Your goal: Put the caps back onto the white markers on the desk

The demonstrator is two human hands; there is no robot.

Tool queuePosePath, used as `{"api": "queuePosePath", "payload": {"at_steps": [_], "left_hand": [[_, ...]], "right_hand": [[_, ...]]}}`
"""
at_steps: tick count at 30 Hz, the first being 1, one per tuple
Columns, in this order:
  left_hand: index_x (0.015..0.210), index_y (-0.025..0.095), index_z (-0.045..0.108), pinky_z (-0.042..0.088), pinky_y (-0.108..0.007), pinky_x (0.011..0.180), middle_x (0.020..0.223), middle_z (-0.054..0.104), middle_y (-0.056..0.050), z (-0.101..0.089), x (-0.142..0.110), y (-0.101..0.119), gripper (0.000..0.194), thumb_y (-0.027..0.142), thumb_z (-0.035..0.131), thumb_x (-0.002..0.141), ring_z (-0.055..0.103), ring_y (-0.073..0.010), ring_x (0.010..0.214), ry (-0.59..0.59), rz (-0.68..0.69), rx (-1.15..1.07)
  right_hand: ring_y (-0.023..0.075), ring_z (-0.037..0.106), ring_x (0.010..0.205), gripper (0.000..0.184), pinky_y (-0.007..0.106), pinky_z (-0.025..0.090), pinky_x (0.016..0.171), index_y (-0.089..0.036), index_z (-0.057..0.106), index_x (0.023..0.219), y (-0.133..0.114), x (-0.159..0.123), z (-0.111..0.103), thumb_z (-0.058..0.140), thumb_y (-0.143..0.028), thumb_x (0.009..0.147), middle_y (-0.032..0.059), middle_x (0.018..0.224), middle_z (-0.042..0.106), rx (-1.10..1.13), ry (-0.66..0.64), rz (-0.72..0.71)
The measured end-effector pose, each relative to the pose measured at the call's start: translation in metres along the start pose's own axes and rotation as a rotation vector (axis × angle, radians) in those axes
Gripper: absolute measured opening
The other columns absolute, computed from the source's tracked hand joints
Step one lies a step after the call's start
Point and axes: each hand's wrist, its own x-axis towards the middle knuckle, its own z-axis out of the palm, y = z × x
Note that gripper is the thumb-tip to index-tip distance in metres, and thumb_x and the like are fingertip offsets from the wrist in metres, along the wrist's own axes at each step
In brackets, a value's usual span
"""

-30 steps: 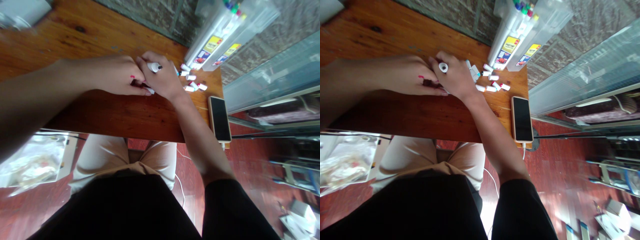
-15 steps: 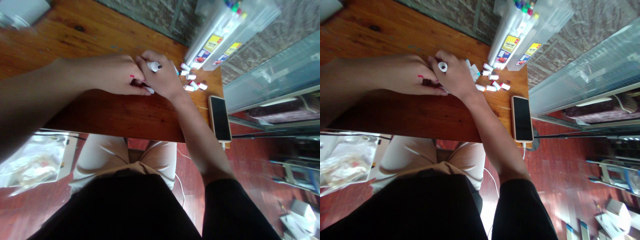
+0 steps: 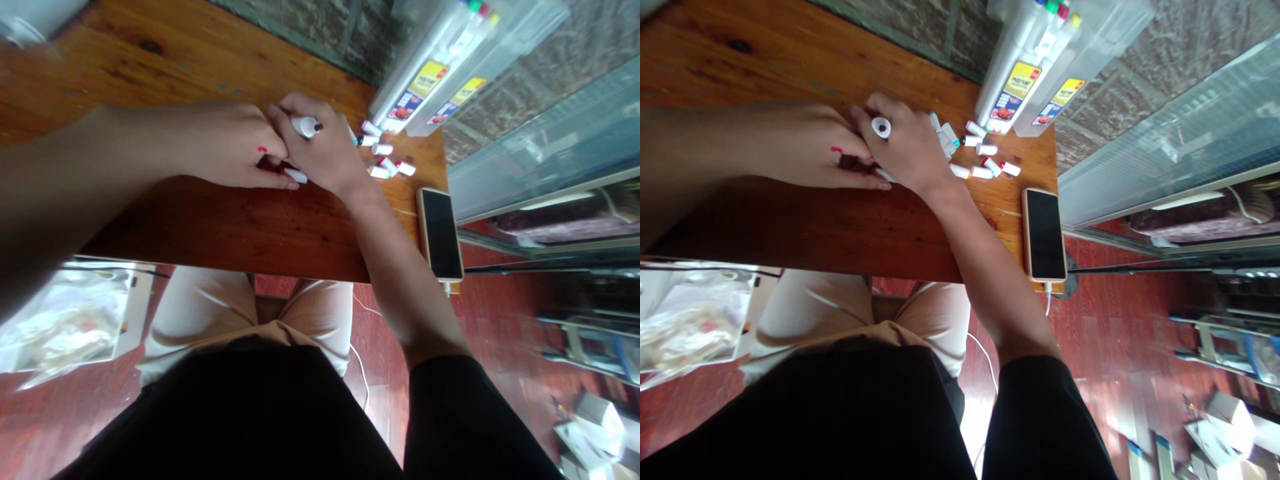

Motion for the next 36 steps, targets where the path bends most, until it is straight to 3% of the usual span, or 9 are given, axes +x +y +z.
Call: {"api": "queuePosePath", "payload": {"at_steps": [3, 7, 10, 16, 24, 27, 36], "left_hand": [[0.096, 0.016, 0.073, 0.046, -0.035, 0.092, 0.096, 0.068, -0.003, -0.002, 0.0, 0.005, 0.059, 0.063, 0.038, 0.094, 0.061, -0.019, 0.092, 0.024, 0.017, 0.066], [0.109, 0.016, 0.072, 0.04, -0.043, 0.101, 0.108, 0.068, -0.003, -0.005, -0.001, 0.012, 0.065, 0.067, 0.037, 0.091, 0.059, -0.0259, 0.109, 0.027, -0.003, -0.019], [0.113, 0.016, 0.072, 0.039, -0.049, 0.101, 0.114, 0.066, -0.004, -0.007, -0.003, 0.016, 0.065, 0.066, 0.035, 0.092, 0.058, -0.0281, 0.11, -0.005, -0.023, -0.024], [0.118, 0.02, 0.07, 0.035, -0.048, 0.105, 0.113, 0.067, -0.002, -0.005, -0.004, 0.008, 0.069, 0.071, 0.034, 0.089, 0.057, -0.0272, 0.112, -0.017, -0.032, -0.062], [0.114, 0.017, 0.07, 0.039, -0.04, 0.1, 0.111, 0.069, -0.002, -0.004, -0.006, 0.001, 0.066, 0.068, 0.035, 0.091, 0.057, -0.0212, 0.104, -0.034, 0.002, -0.001], [0.11, 0.016, 0.071, 0.038, -0.038, 0.1, 0.103, 0.071, -0.001, -0.003, -0.006, -0.002, 0.066, 0.067, 0.034, 0.092, 0.057, -0.0202, 0.104, -0.037, 0.006, -0.014], [0.087, 0.024, 0.074, 0.041, -0.038, 0.09, 0.08, 0.075, -0.003, 0.001, 0.002, 0.003, 0.047, 0.06, 0.045, 0.09, 0.059, -0.0231, 0.096, 0.131, 0.011, -0.09]], "right_hand": [[0.0202, 0.064, 0.087, 0.027, 0.032, 0.04, 0.078, -0.031, 0.049, 0.067, -0.002, 0.0, -0.001, 0.047, -0.04, 0.093, -0.0015, 0.085, 0.07, -0.013, -0.004, -0.004], [0.0196, 0.064, 0.095, 0.028, 0.03, 0.043, 0.079, -0.031, 0.05, 0.069, -0.005, -0.001, -0.001, 0.047, -0.038, 0.096, -0.0018, 0.09, 0.072, -0.063, -0.017, 0.009], [0.0167, 0.064, 0.092, 0.028, 0.027, 0.044, 0.084, -0.03, 0.05, 0.072, -0.007, -0.002, -0.001, 0.045, -0.037, 0.098, -0.0034, 0.092, 0.071, -0.081, -0.033, -0.013], [0.0157, 0.06, 0.085, 0.028, 0.027, 0.041, 0.082, -0.029, 0.048, 0.071, -0.007, -0.002, 0.001, 0.046, -0.037, 0.098, -0.0021, 0.087, 0.069, -0.033, -0.042, -0.009], [0.0183, 0.057, 0.087, 0.045, 0.032, 0.039, 0.079, -0.031, 0.045, 0.067, -0.001, 0.002, 0.004, 0.036, -0.07, 0.088, 0.0002, 0.08, 0.068, 0.027, -0.017, -0.032], [0.0185, 0.057, 0.087, 0.047, 0.032, 0.039, 0.078, -0.032, 0.045, 0.066, -0.001, 0.002, 0.003, 0.034, -0.073, 0.085, 0.0, 0.078, 0.068, 0.036, -0.009, -0.027], [0.0164, 0.061, 0.083, 0.027, 0.03, 0.04, 0.081, -0.029, 0.052, 0.072, -0.002, -0.001, -0.001, 0.044, -0.043, 0.094, -0.0008, 0.083, 0.067, 0.088, 0.055, -0.073]]}}
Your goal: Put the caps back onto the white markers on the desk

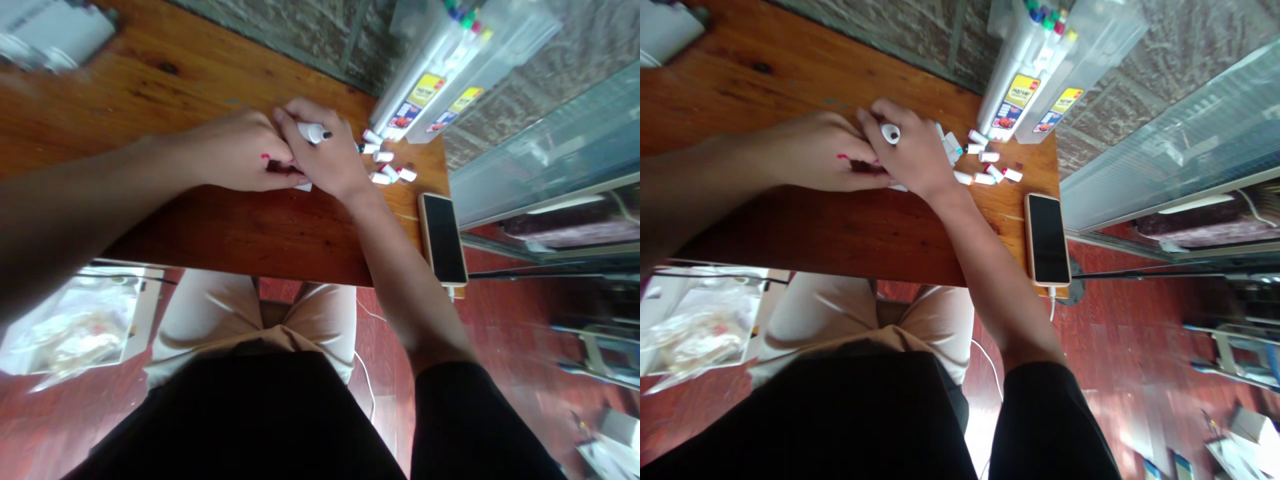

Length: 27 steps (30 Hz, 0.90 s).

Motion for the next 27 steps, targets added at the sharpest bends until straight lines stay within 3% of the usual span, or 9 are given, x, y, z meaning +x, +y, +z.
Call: {"api": "queuePosePath", "payload": {"at_steps": [8, 17, 23, 27], "left_hand": [[0.061, 0.025, 0.066, 0.045, -0.037, 0.073, 0.066, 0.069, -0.002, -0.001, 0.002, 0.008, 0.046, 0.053, 0.043, 0.09, 0.063, -0.0201, 0.074, 0.203, -0.011, 0.159], [0.074, 0.018, 0.072, 0.044, -0.039, 0.082, 0.074, 0.073, -0.005, -0.001, 0.003, 0.007, 0.047, 0.051, 0.042, 0.092, 0.062, -0.0206, 0.085, 0.131, -0.018, 0.096], [0.065, 0.025, 0.068, 0.045, -0.038, 0.071, 0.071, 0.071, -0.001, -0.003, 0.003, 0.009, 0.045, 0.052, 0.043, 0.09, 0.061, -0.0185, 0.074, 0.136, -0.007, 0.08], [0.067, 0.024, 0.069, 0.044, -0.037, 0.074, 0.065, 0.07, -0.003, -0.001, 0.003, 0.006, 0.043, 0.051, 0.046, 0.09, 0.057, -0.0179, 0.072, 0.147, 0.017, 0.07]], "right_hand": [[0.0176, 0.062, 0.08, 0.032, 0.029, 0.046, 0.08, -0.027, 0.048, 0.068, -0.013, -0.002, -0.004, 0.043, -0.04, 0.097, -0.0015, 0.079, 0.067, 0.006, 0.064, -0.006], [0.0189, 0.063, 0.082, 0.037, 0.03, 0.047, 0.08, -0.029, 0.048, 0.067, -0.01, -0.001, -0.003, 0.04, -0.048, 0.098, -0.0021, 0.081, 0.069, -0.034, 0.028, 0.026], [0.0179, 0.063, 0.081, 0.034, 0.029, 0.046, 0.079, -0.028, 0.05, 0.07, -0.01, -0.002, -0.002, 0.042, -0.045, 0.098, -0.0017, 0.08, 0.068, 0.003, 0.015, 0.023], [0.0185, 0.063, 0.081, 0.033, 0.03, 0.046, 0.078, -0.028, 0.049, 0.068, -0.01, -0.002, -0.002, 0.043, -0.042, 0.098, -0.0013, 0.078, 0.066, -0.012, 0.026, 0.01]]}}
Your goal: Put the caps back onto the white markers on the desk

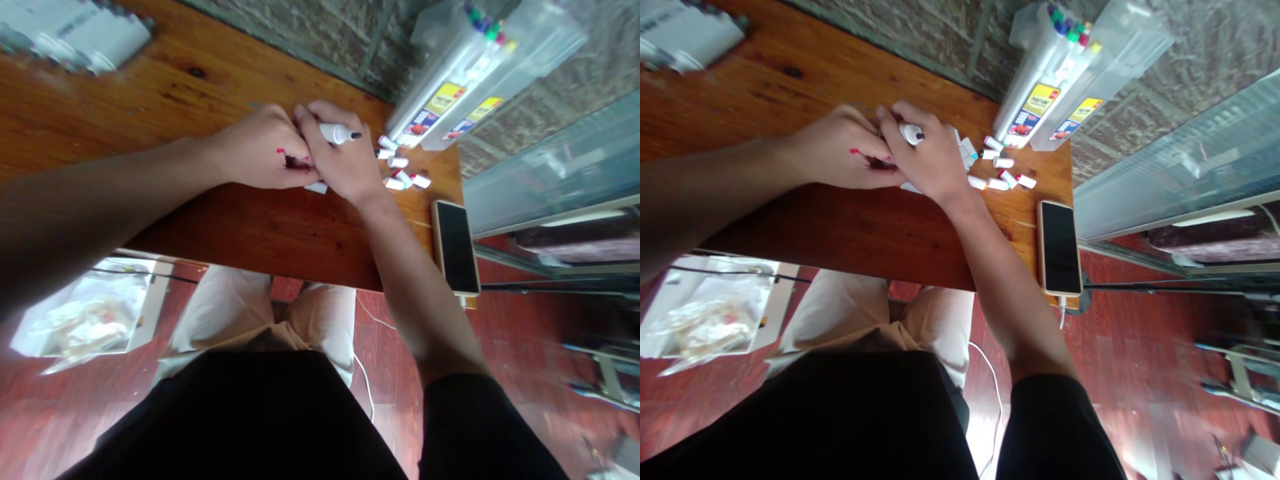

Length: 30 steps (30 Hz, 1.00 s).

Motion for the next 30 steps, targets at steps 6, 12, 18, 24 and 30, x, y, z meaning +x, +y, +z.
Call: {"api": "queuePosePath", "payload": {"at_steps": [6, 12, 18, 24, 30], "left_hand": [[0.066, 0.027, 0.07, 0.044, -0.038, 0.07, 0.072, 0.073, -0.002, 0.001, 0.001, -0.001, 0.046, 0.055, 0.043, 0.089, 0.06, -0.0191, 0.072, 0.004, 0.004, 0.032], [0.074, 0.026, 0.072, 0.044, -0.037, 0.078, 0.074, 0.075, -0.001, -0.002, -0.001, -0.001, 0.039, 0.051, 0.046, 0.09, 0.059, -0.0191, 0.078, -0.02, -0.01, -0.004], [0.059, 0.025, 0.064, 0.042, -0.031, 0.065, 0.062, 0.067, 0.0, 0.008, 0.003, -0.008, 0.041, 0.049, 0.05, 0.088, 0.053, -0.0137, 0.061, 0.095, 0.072, 0.03], [0.061, 0.021, 0.063, 0.042, -0.025, 0.066, 0.056, 0.062, 0.002, 0.011, 0.002, -0.013, 0.03, 0.039, 0.061, 0.084, 0.053, -0.0114, 0.064, 0.115, 0.059, -0.082], [0.057, 0.019, 0.062, 0.039, -0.027, 0.064, 0.056, 0.06, 0.003, 0.01, 0.003, -0.008, 0.037, 0.042, 0.059, 0.086, 0.053, -0.0105, 0.058, 0.146, 0.076, -0.044]], "right_hand": [[0.0164, 0.062, 0.08, 0.035, 0.027, 0.045, 0.079, -0.029, 0.05, 0.071, 0.0, 0.0, -0.001, 0.041, -0.047, 0.099, -0.0023, 0.081, 0.067, -0.014, -0.023, 0.024], [0.0152, 0.06, 0.076, 0.035, 0.028, 0.043, 0.076, -0.027, 0.05, 0.068, 0.001, 0.0, 0.002, 0.044, -0.046, 0.097, -0.0022, 0.075, 0.064, 0.046, 0.008, -0.02], [0.0167, 0.063, 0.082, 0.044, 0.027, 0.044, 0.074, -0.026, 0.053, 0.073, 0.003, 0.001, 0.003, 0.04, -0.061, 0.096, 0.0002, 0.076, 0.066, 0.039, 0.015, 0.003], [0.0158, 0.063, 0.079, 0.038, 0.026, 0.045, 0.074, -0.025, 0.055, 0.073, 0.006, 0.002, 0.004, 0.045, -0.053, 0.098, 0.0, 0.076, 0.067, 0.058, 0.03, -0.03], [0.016, 0.064, 0.082, 0.042, 0.026, 0.047, 0.075, -0.025, 0.056, 0.075, 0.004, 0.001, 0.002, 0.044, -0.061, 0.095, 0.0001, 0.077, 0.068, 0.047, 0.027, -0.018]]}}
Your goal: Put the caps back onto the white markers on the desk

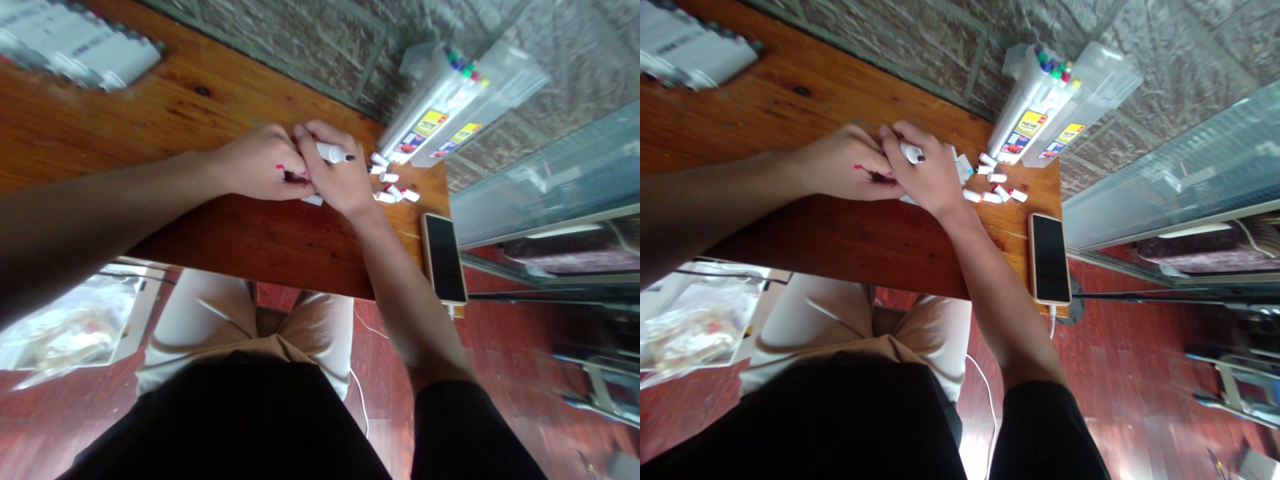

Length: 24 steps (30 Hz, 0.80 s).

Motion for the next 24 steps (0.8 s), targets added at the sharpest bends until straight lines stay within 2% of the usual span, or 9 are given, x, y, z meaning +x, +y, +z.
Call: {"api": "queuePosePath", "payload": {"at_steps": [9, 15, 20, 24], "left_hand": [[0.054, 0.017, 0.062, 0.032, -0.026, 0.056, 0.058, 0.066, -0.003, -0.0056, 0.001, 0.0047, 0.039, 0.036, 0.057, 0.088, 0.046, -0.0099, 0.053, -0.001, 0.11, 0.042], [0.05, 0.017, 0.06, 0.03, -0.025, 0.055, 0.051, 0.061, 0.0, -0.0041, 0.001, 0.0048, 0.037, 0.03, 0.06, 0.085, 0.041, -0.008, 0.047, 0.021, 0.089, 0.022], [0.053, 0.017, 0.064, 0.032, -0.026, 0.059, 0.057, 0.067, -0.001, -0.0038, 0.0002, 0.0039, 0.033, 0.03, 0.06, 0.083, 0.049, -0.0099, 0.053, 0.043, 0.094, 0.053], [0.054, 0.016, 0.065, 0.031, -0.025, 0.058, 0.058, 0.068, -0.002, -0.0037, 0.0001, 0.003, 0.033, 0.03, 0.059, 0.084, 0.048, -0.0091, 0.052, 0.056, 0.105, 0.045]], "right_hand": [[0.0158, 0.066, 0.079, 0.035, 0.026, 0.049, 0.072, -0.026, 0.061, 0.077, 0.0002, -0.0005, 0.0007, 0.047, -0.05, 0.098, -0.0001, 0.075, 0.07, -0.026, 0.019, 0.008], [0.0143, 0.065, 0.079, 0.032, 0.025, 0.049, 0.076, -0.024, 0.063, 0.081, 0.0024, -0.0004, 0.0016, 0.047, -0.045, 0.099, -0.0008, 0.081, 0.071, -0.027, 0.005, 0.003], [0.0152, 0.066, 0.081, 0.03, 0.025, 0.048, 0.078, -0.024, 0.065, 0.083, 0.0019, -0.0002, 0.0028, 0.046, -0.041, 0.099, -0.0002, 0.084, 0.071, -0.025, 0.011, 0.011], [0.0158, 0.066, 0.083, 0.031, 0.026, 0.049, 0.079, -0.023, 0.065, 0.084, 0.0015, -0.0004, 0.0023, 0.046, -0.043, 0.099, 0.0001, 0.086, 0.072, -0.028, -0.002, 0.016]]}}
